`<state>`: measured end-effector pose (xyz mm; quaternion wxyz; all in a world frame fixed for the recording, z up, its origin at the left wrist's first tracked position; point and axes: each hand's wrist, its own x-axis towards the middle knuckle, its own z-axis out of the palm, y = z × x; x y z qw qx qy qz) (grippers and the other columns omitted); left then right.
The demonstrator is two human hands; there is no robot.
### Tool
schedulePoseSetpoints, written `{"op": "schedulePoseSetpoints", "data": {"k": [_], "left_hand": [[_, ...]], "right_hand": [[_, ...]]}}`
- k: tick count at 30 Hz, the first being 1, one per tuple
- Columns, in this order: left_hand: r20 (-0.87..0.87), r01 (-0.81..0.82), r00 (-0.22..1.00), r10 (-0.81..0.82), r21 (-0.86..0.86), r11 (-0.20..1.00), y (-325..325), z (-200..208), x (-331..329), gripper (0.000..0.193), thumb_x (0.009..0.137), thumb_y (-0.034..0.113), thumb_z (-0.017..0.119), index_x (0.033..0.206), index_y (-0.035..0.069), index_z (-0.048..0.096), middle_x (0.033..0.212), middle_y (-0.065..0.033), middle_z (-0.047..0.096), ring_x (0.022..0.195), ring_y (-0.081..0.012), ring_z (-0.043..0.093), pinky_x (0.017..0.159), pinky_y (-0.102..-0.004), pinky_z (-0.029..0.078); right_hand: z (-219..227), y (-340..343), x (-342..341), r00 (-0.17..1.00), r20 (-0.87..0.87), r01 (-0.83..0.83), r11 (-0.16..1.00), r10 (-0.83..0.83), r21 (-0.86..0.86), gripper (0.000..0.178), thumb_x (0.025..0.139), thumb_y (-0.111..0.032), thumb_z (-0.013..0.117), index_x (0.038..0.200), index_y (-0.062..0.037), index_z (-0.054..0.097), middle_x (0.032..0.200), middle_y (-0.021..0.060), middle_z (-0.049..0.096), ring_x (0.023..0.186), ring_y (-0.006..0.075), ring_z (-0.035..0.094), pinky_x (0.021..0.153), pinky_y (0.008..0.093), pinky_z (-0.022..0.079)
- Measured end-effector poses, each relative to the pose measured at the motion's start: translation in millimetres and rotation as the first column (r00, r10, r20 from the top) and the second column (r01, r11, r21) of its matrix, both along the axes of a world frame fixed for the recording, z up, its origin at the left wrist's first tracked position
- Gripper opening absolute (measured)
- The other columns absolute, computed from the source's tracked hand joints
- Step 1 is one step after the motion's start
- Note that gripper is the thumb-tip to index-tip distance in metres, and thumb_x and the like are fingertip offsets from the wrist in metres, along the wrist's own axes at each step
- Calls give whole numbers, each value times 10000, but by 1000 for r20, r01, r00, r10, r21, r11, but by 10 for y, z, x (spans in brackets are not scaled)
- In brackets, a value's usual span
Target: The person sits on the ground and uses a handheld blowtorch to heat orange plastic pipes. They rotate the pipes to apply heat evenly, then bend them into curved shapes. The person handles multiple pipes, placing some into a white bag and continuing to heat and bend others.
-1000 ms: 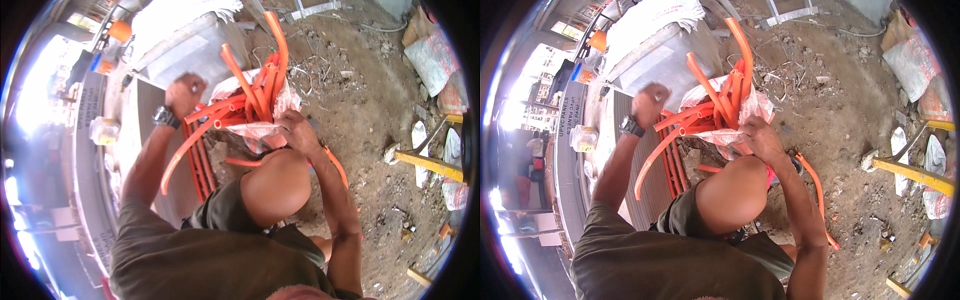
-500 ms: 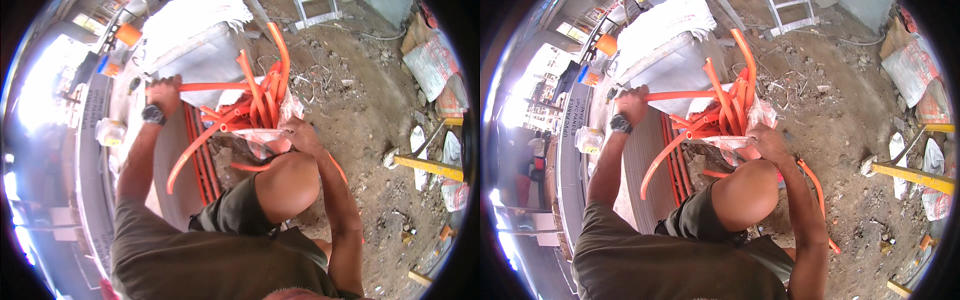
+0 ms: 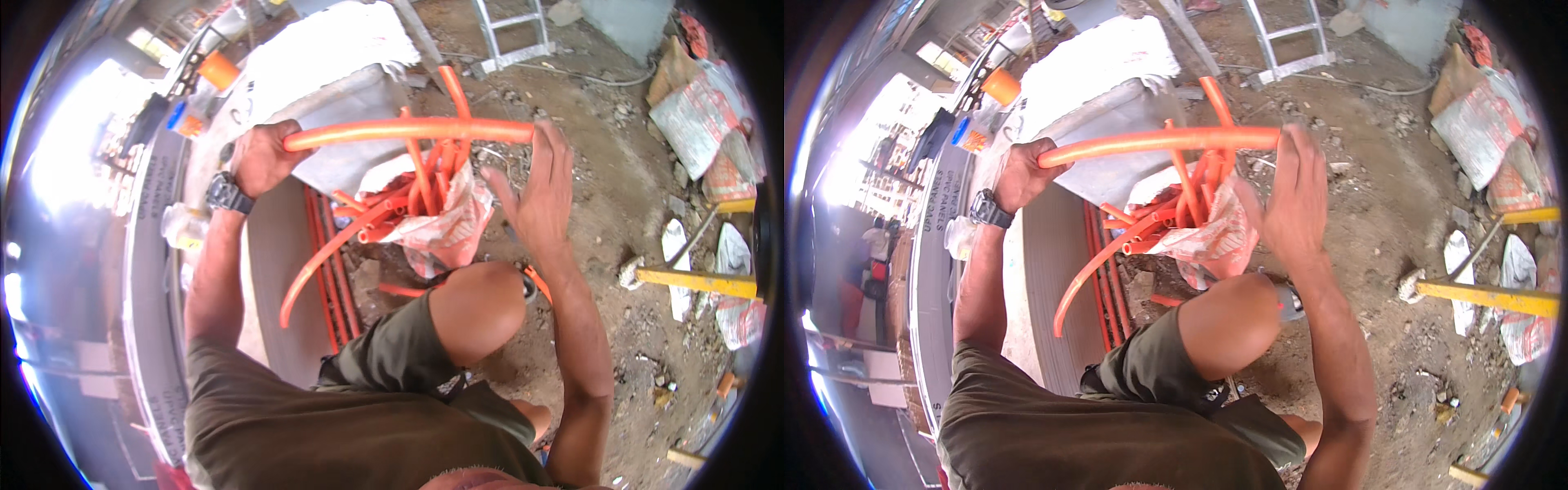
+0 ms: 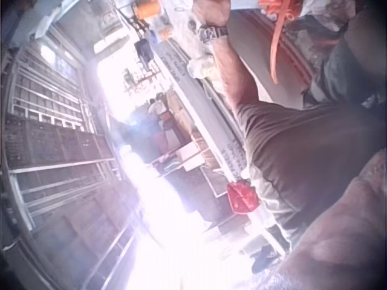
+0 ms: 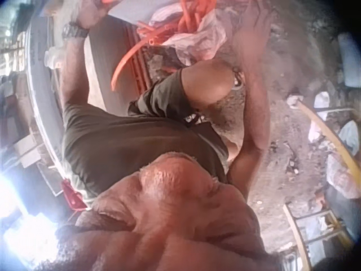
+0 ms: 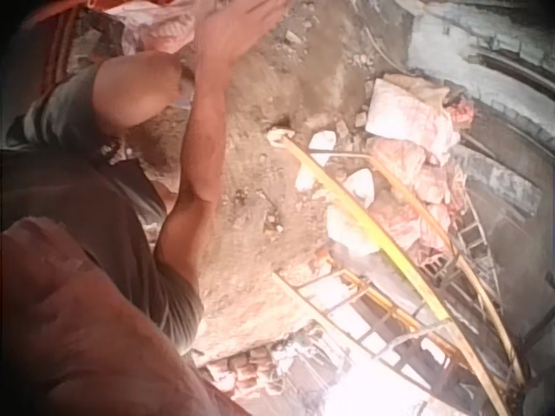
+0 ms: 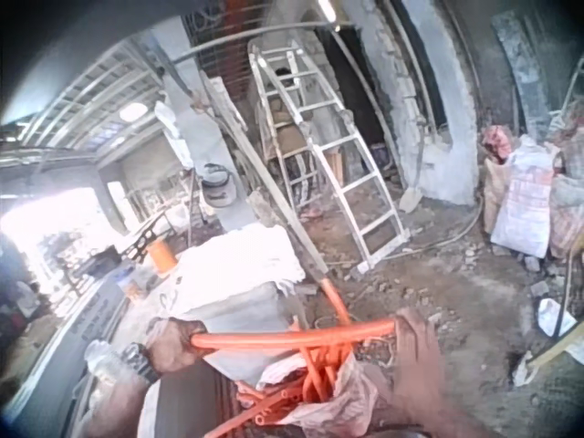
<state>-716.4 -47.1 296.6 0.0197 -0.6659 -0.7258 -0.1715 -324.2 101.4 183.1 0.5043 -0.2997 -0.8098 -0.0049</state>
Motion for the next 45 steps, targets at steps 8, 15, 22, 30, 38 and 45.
{"op": "schedulePoseSetpoints", "data": {"k": [8,15,22,30,38,45], "left_hand": [[-141,86,985,-97,-83,993,497,-14,797,420,855,508,805,839,107,683,643,-117,645,598,-331,660,582,-450,513],[-117,442,892,-437,29,896,542,-117,1301,362,941,410,747,1094,82,734,853,-103,703,708,-309,691,660,-407,548],[-187,387,912,-366,95,917,401,-320,1408,377,909,428,762,1046,77,734,885,-88,715,724,-301,699,652,-410,552],[-134,275,953,-271,13,961,339,-384,782,372,942,502,699,1001,137,742,803,-127,716,708,-334,706,637,-453,566],[-517,-133,847,-126,-434,891,-375,-242,-292,498,937,622,615,888,141,735,710,-150,692,731,-356,701,676,-495,551],[-588,-237,792,-165,-545,804,-169,-180,-175,459,906,589,647,896,148,774,809,-134,734,844,-356,719,760,-496,557]], "right_hand": [[-185,276,711,871,-489,-263,794,-48,-548,278,934,-259,796,963,-37,632,1084,164,716,845,217,682,773,349,546],[-360,204,860,686,-724,-478,706,-71,-522,270,966,-143,767,794,-52,581,1023,129,749,716,127,658,674,282,535],[-459,57,918,635,-770,-486,745,-59,-457,269,958,-108,769,785,-46,572,1017,125,746,755,137,673,693,296,560],[-960,74,1025,750,-627,-498,445,-211,-744,215,1014,-222,709,969,-13,685,890,73,714,792,136,681,718,303,564],[-2085,-14,1488,913,-310,-260,209,-265,-943,212,1007,-215,670,1005,-4,678,850,54,688,765,137,660,684,303,550],[-2197,-279,1539,991,-130,-125,105,-41,-987,206,1019,-218,622,986,-22,673,839,37,678,744,122,647,659,288,531]]}}
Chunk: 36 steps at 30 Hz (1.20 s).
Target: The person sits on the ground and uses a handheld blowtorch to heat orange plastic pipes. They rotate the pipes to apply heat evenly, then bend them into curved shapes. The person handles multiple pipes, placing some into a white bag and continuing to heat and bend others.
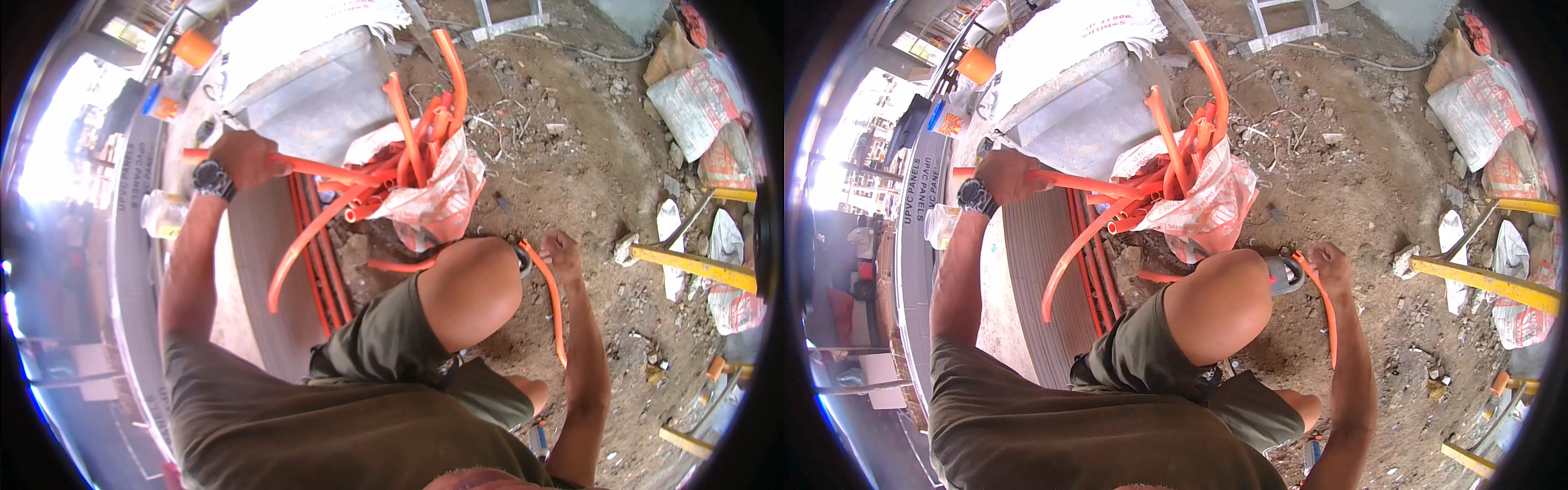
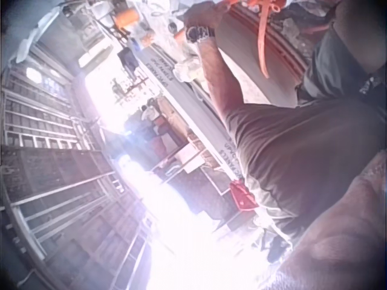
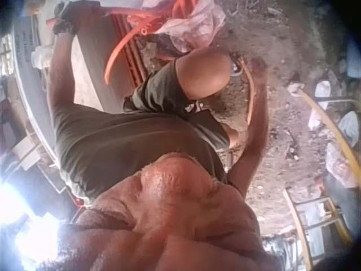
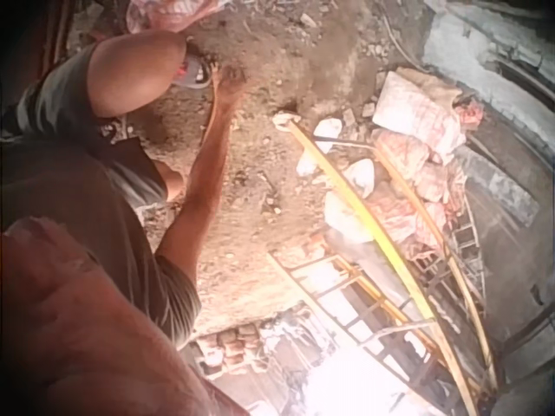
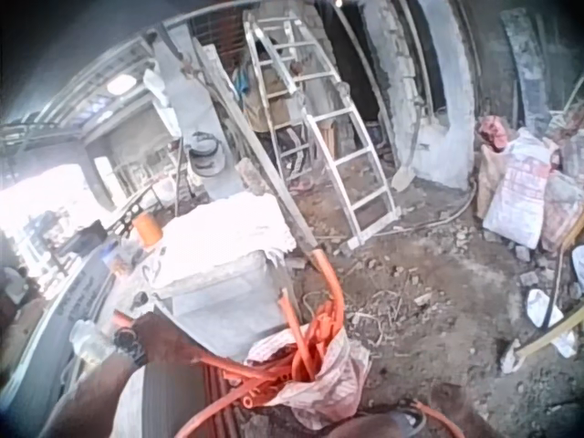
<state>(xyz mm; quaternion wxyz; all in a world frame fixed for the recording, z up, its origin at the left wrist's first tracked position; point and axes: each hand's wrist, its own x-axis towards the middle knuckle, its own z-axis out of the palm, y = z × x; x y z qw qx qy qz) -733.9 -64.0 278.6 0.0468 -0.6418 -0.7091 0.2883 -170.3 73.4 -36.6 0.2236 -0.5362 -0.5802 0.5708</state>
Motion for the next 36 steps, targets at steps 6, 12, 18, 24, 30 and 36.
{"op": "schedulePoseSetpoints", "data": {"k": [6,12,18,24,30,36], "left_hand": [[33,74,997,-72,-69,995,495,18,250,591,891,664,623,838,91,753,798,-143,730,838,-384,705,791,-503,540],[284,193,950,-131,-204,960,1075,-952,255,639,910,698,568,848,95,771,820,-145,740,899,-362,712,827,-493,543],[215,239,958,-192,-219,946,1540,-1526,816,658,877,689,646,911,45,777,881,-147,761,901,-349,739,824,-481,566],[224,431,860,-458,160,888,1342,-1611,654,453,875,525,703,978,88,768,988,-115,764,960,-329,720,865,-476,547],[422,-28,748,-512,791,611,580,-1676,360,208,907,248,737,1033,83,749,1067,-110,719,965,-295,707,880,-404,548],[784,-691,618,55,509,513,-417,-2880,-560,243,944,169,735,1149,42,702,1031,-100,698,898,-203,716,797,-363,581]], "right_hand": [[-331,-60,351,1000,28,9,997,-7,-82,216,996,-213,646,1006,-7,708,823,42,706,730,120,660,648,291,531],[-329,-117,83,999,17,-29,989,32,-144,201,990,-218,667,992,-22,711,816,26,699,703,98,630,627,279,509],[-272,-62,-267,990,-117,-88,987,73,-131,181,960,-195,726,997,-19,710,828,21,702,743,100,632,654,281,510],[-22,-19,-797,993,16,-118,952,119,284,317,936,-207,750,1180,-9,710,1078,121,751,936,225,721,824,371,571],[845,256,-1611,971,-162,-123,951,174,284,538,891,-209,788,1373,-40,620,1324,153,673,1052,264,706,877,378,577],[596,312,-1935,942,-29,-296,864,336,407,676,884,-270,796,1471,-64,530,1456,154,576,1096,284,684,923,403,579]]}}
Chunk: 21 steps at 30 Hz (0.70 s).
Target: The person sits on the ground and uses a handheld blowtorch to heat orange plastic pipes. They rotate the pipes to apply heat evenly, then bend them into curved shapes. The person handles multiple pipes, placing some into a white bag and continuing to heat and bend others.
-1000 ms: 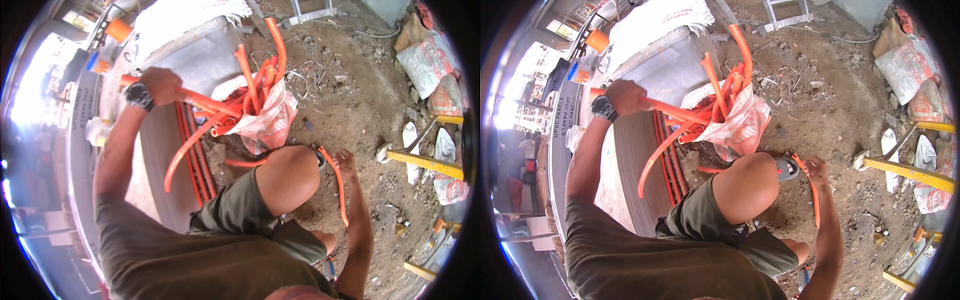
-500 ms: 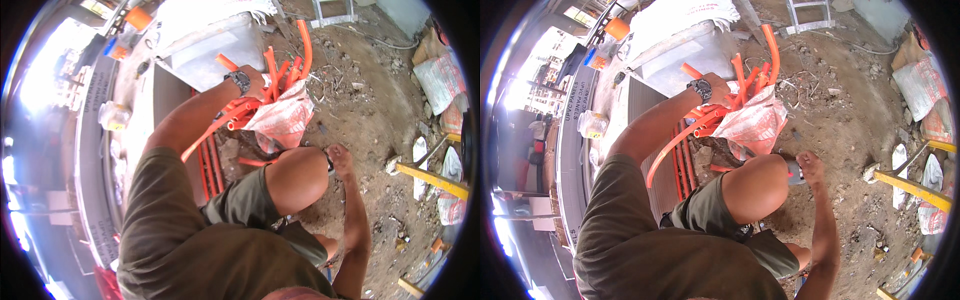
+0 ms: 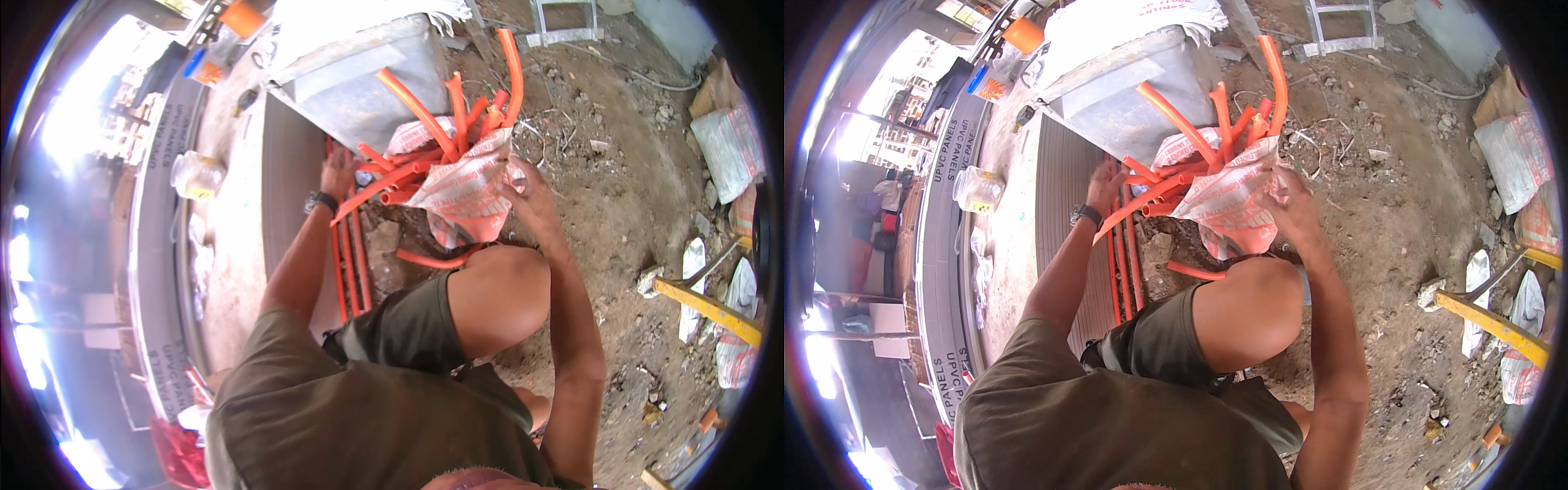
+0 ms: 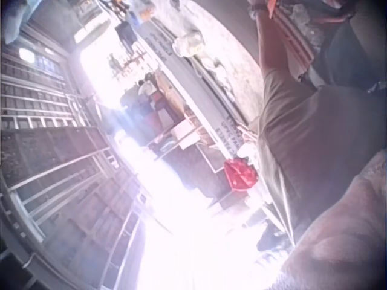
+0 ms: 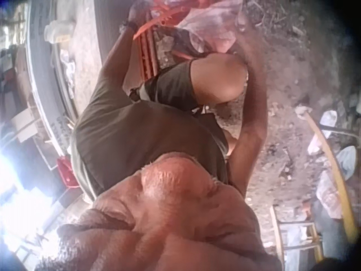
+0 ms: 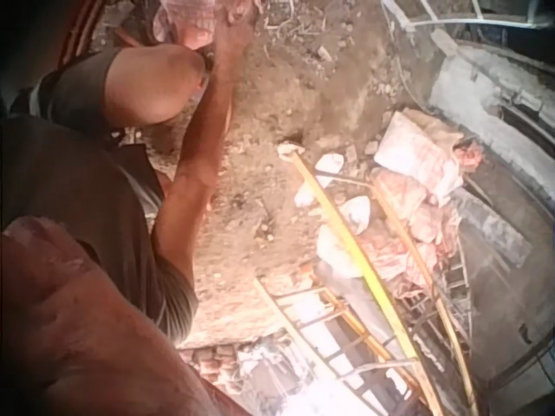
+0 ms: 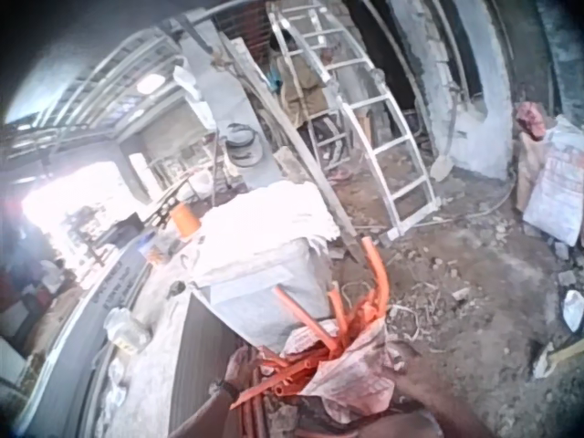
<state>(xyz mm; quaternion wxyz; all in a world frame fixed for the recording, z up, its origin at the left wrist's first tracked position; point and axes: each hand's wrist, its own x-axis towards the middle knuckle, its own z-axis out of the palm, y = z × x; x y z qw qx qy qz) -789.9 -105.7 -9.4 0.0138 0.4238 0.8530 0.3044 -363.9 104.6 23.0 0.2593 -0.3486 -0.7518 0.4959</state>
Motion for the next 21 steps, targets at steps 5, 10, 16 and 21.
{"op": "schedulePoseSetpoints", "data": {"k": [5,10,16,21], "left_hand": [[724,-105,681,110,-52,993,-12,-160,-39,397,964,188,727,1320,62,604,988,-92,703,788,-165,716,646,-343,625],[696,-139,692,192,-133,981,-43,488,-253,331,946,283,763,1173,78,636,911,-66,719,657,-167,699,588,-357,637],[-86,-182,982,171,-145,973,173,726,-43,371,955,389,661,996,23,708,1012,-147,756,890,-248,713,886,-373,555],[262,-186,964,35,576,796,-248,1249,-1110,120,1008,195,633,948,117,565,888,-45,644,824,-166,682,688,-343,572]], "right_hand": [[-294,-13,367,977,207,70,996,-56,-59,678,884,-299,796,1458,-47,535,1380,183,631,1116,302,686,944,398,566],[-892,156,1336,972,105,219,973,-211,-78,542,899,-286,780,1346,-17,635,1195,204,730,1078,328,718,931,404,554],[-1006,24,1486,914,265,331,942,-306,-53,456,923,-267,758,1277,7,671,1185,195,740,1094,287,721,936,381,553],[-1108,-341,1652,958,172,252,960,-229,-123,414,953,-261,735,1269,-1,675,1184,167,747,1092,265,717,939,374,555]]}}
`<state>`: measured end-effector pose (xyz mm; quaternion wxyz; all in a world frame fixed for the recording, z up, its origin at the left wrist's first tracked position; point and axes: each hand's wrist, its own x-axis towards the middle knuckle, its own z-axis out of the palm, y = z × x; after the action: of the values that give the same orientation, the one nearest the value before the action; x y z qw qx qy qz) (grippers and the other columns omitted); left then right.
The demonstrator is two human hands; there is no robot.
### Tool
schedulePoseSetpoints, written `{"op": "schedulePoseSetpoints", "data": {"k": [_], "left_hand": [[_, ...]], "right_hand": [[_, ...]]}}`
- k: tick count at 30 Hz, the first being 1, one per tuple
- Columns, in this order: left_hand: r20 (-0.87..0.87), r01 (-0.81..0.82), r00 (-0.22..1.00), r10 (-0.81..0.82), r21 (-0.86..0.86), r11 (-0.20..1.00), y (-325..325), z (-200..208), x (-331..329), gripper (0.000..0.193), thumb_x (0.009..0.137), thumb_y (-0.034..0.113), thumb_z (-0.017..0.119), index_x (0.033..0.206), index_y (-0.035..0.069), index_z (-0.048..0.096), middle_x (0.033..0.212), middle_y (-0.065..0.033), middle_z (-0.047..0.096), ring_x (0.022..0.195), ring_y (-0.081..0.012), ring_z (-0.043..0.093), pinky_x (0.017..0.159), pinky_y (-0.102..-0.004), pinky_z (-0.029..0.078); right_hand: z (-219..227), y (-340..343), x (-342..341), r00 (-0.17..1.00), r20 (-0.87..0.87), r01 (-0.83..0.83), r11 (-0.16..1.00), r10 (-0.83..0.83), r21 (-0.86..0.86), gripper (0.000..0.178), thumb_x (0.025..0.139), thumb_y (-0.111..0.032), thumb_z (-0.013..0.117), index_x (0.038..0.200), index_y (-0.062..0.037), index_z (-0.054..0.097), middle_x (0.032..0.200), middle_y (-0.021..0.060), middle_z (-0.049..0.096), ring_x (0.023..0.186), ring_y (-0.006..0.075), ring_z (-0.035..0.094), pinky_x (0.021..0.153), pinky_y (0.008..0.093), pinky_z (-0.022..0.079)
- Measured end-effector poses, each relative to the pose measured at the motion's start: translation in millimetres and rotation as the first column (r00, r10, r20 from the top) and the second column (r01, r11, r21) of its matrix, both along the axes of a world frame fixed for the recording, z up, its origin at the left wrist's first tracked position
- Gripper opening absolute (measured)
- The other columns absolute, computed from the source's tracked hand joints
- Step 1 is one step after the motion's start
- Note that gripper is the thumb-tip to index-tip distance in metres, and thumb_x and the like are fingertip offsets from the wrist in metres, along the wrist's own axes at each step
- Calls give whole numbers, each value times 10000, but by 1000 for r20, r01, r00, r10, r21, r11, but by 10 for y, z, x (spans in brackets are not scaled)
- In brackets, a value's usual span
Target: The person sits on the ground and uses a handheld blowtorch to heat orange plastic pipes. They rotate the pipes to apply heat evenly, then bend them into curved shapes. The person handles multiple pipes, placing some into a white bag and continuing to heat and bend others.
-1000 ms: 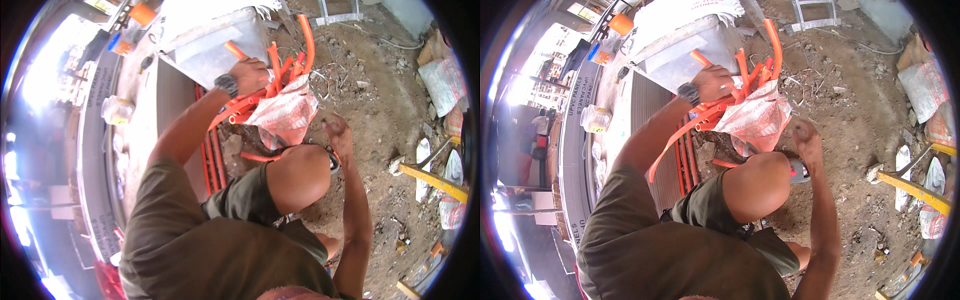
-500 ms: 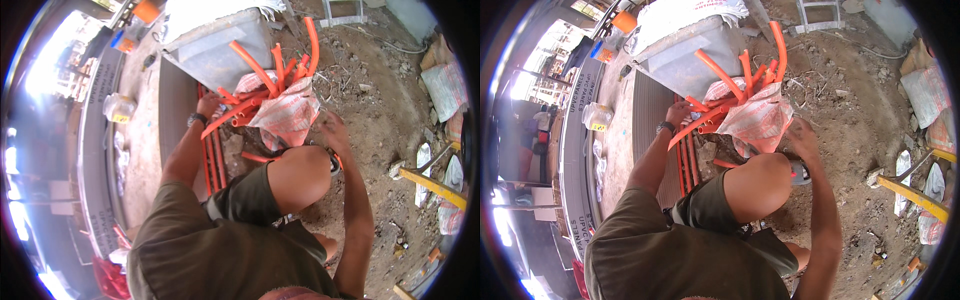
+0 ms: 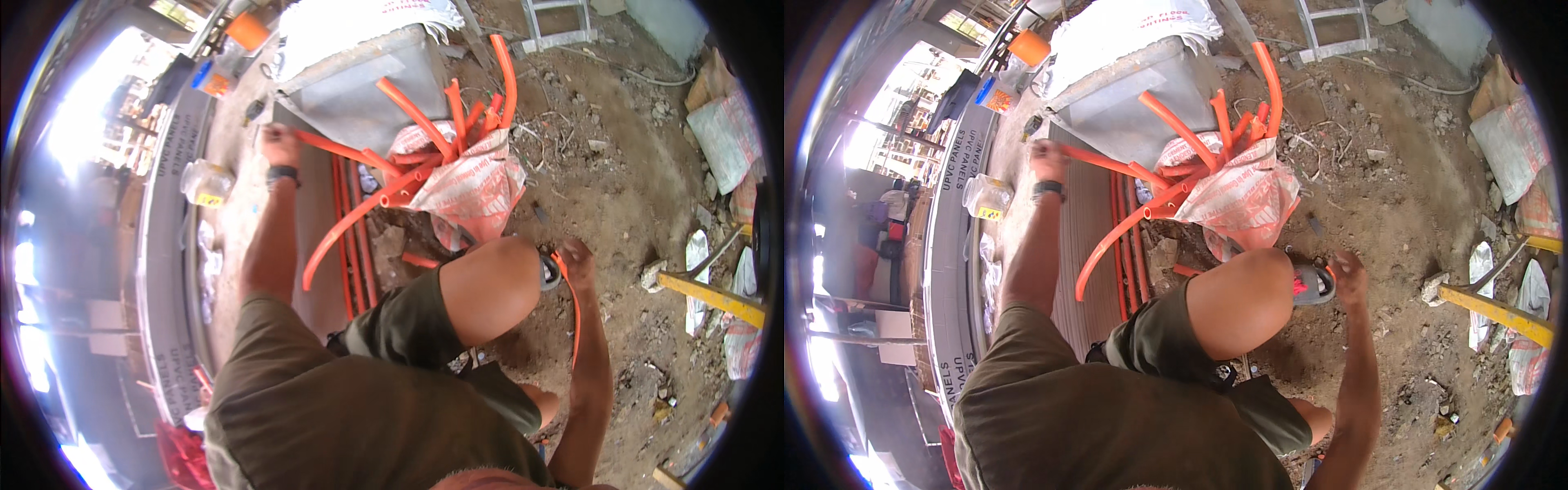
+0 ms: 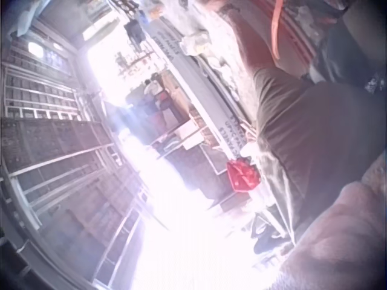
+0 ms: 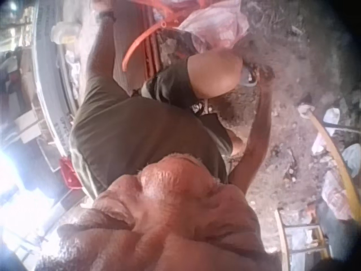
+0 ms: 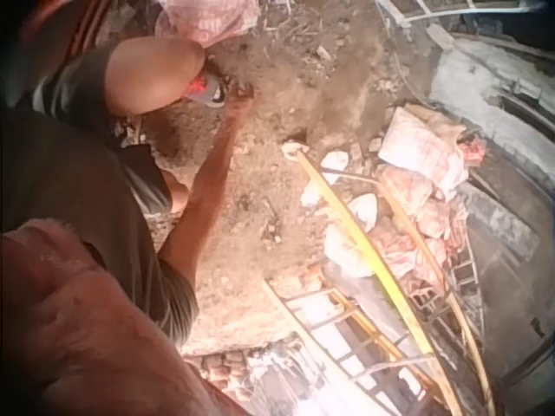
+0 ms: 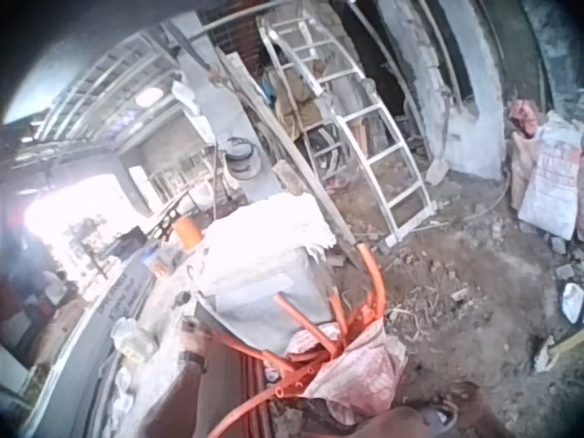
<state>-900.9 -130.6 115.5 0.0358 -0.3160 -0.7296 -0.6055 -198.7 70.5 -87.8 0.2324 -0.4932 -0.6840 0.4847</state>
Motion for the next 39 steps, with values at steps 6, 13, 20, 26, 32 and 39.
{"op": "schedulePoseSetpoints", "data": {"k": [6,13,20,26,32,39], "left_hand": [[-322,180,945,-65,342,922,46,1835,478,177,972,30,700,951,114,545,857,-35,639,744,-143,667,600,-348,652],[-111,510,853,-511,385,769,899,2212,1607,95,1023,50,629,987,99,555,1019,-151,733,950,-283,761,705,-424,689],[248,741,388,-887,488,461,2245,1387,3334,95,996,71,669,1055,96,598,1093,-166,727,1059,-365,736,818,-454,657],[444,993,38,-895,-119,-17,2970,875,4766,350,975,105,710,1298,-11,644,1068,-93,715,940,-155,709,786,-330,620],[414,581,-457,-787,-531,-617,2865,414,6080,400,947,252,769,1226,-25,697,970,-87,753,887,-157,707,808,-333,562],[462,106,-656,-596,-726,-679,2302,18,7767,450,846,406,817,972,-10,700,838,-175,708,772,-246,667,750,-401,525]], "right_hand": [[18,-15,564,983,-61,177,983,-174,48,324,983,-210,703,1227,2,671,1118,140,737,1034,234,697,903,356,547],[1865,7,-254,958,-193,286,649,-213,705,431,928,-218,770,1302,-34,660,1258,207,682,1182,360,642,1036,440,498],[2767,-173,99,960,135,56,640,-246,766,387,890,-259,774,1196,-57,649,1064,206,699,1009,418,665,865,488,543],[2079,-671,1478,709,450,349,825,-542,444,282,867,-325,776,896,-81,639,806,180,697,803,412,688,702,513,537],[1892,-1363,2368,404,531,312,658,-745,686,218,813,-255,777,817,-88,637,787,139,697,796,358,697,761,483,536],[1639,-1731,2118,358,685,243,772,-635,588,110,855,-153,663,926,-70,677,815,109,721,759,287,748,638,402,602]]}}
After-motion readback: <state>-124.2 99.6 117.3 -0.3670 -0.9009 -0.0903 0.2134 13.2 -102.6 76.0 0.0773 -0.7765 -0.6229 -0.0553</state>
